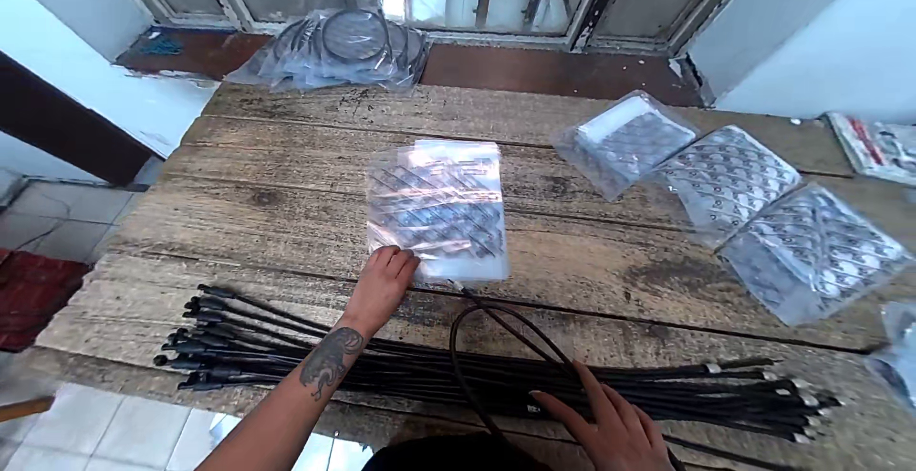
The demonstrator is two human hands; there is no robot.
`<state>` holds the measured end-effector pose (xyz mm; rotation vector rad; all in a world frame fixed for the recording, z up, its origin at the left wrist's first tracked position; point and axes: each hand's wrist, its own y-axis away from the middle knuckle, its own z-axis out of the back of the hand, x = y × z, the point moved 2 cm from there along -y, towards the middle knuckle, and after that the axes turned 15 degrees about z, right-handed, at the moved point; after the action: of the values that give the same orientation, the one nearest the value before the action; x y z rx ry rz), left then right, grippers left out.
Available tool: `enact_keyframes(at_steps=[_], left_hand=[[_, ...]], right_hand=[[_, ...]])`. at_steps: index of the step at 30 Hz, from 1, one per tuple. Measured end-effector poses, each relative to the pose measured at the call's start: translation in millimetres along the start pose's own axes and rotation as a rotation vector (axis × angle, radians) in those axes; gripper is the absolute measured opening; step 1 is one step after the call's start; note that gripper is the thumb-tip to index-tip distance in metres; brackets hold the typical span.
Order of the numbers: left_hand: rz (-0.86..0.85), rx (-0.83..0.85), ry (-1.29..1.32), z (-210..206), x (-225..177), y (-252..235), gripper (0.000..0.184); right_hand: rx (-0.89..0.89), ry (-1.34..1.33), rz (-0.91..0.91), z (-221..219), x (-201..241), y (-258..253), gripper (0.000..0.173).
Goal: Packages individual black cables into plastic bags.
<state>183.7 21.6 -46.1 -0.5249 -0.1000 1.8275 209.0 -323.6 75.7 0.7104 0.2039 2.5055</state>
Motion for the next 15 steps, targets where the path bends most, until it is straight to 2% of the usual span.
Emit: enact_keyframes(at_steps=[5,9,11,15], left_hand=[[-0.151,-0.085,-0.023,13.2,-29.6,35.6,0.029],[-0.179,-0.145,-0.072,17.3,-62.1,55.7,0.04],[-0.185,-0.076,-0.036,14.2,-78.3,62.2,0.043],[-0.142,0.029,0.006,10.8,-92.1,66.8,0.044]], right_hand=[[-0.051,0.027,0.078,-8.4,10.7,-6.4,0.085],[-0.261,-0.042,-0.061,-32.7,-13.5,-20.1,0.08],[-0.273,-0.095,-0.141,-36.1,-11.7,-17.4,0.071],[-0.17,-0.149,-0.132,-38.1,16.6,-2.4,0.065]])
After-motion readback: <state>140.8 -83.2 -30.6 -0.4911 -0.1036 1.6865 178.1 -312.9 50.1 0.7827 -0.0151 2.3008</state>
